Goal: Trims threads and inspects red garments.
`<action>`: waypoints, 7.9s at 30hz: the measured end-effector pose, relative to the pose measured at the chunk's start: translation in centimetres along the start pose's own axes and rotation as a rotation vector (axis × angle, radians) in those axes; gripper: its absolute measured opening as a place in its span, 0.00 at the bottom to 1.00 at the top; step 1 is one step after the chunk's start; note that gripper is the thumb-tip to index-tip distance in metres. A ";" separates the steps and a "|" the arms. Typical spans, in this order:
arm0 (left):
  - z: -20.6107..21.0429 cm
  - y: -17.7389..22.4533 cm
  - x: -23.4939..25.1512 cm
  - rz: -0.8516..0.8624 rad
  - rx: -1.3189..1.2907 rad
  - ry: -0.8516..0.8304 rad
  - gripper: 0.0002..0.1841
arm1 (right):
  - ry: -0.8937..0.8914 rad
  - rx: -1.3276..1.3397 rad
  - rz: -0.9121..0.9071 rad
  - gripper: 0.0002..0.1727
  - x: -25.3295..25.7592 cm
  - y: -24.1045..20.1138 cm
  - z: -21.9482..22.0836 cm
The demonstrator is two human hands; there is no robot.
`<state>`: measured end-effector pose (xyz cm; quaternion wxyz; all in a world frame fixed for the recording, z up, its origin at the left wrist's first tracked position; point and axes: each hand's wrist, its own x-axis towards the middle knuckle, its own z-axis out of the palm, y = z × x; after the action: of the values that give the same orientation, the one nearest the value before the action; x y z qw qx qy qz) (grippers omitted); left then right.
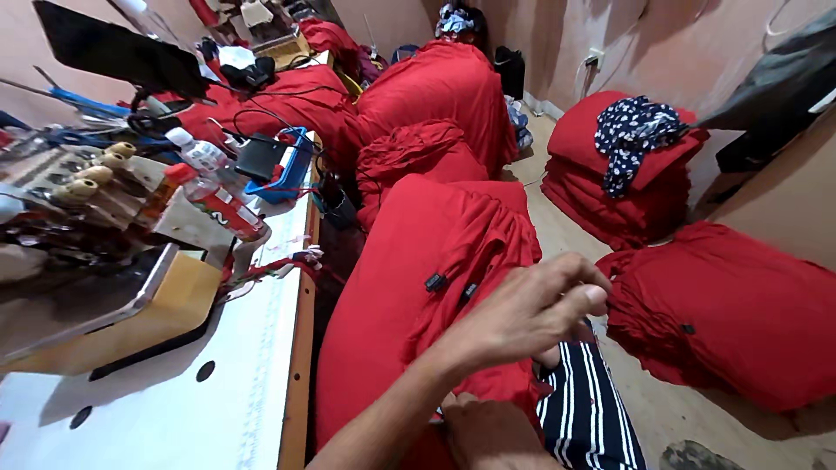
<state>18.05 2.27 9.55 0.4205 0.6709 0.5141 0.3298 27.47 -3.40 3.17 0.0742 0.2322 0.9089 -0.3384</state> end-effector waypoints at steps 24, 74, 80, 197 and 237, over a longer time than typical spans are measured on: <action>-0.3 -11.4 -0.7 -0.196 0.557 -0.235 0.13 | 0.588 0.869 0.051 0.16 -2.3 14.4 -0.5; 0.9 -13.4 -0.4 0.249 0.349 0.318 0.12 | 0.730 0.514 0.076 0.14 1.8 14.7 0.5; 0.4 -12.9 -0.6 0.045 0.038 0.489 0.10 | 0.820 0.962 0.154 0.07 1.9 15.2 0.5; -0.1 -11.8 -0.5 -0.156 -0.243 0.539 0.07 | 0.329 1.555 -0.108 0.07 1.7 13.2 1.2; -3.3 -12.2 -2.8 0.044 0.007 0.186 0.11 | 0.586 1.512 -0.233 0.13 1.2 12.7 0.3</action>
<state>9.46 1.77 -0.08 0.3614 0.6500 0.5372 0.3979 32.39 5.22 -4.78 -0.3785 0.2026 0.4361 -0.7909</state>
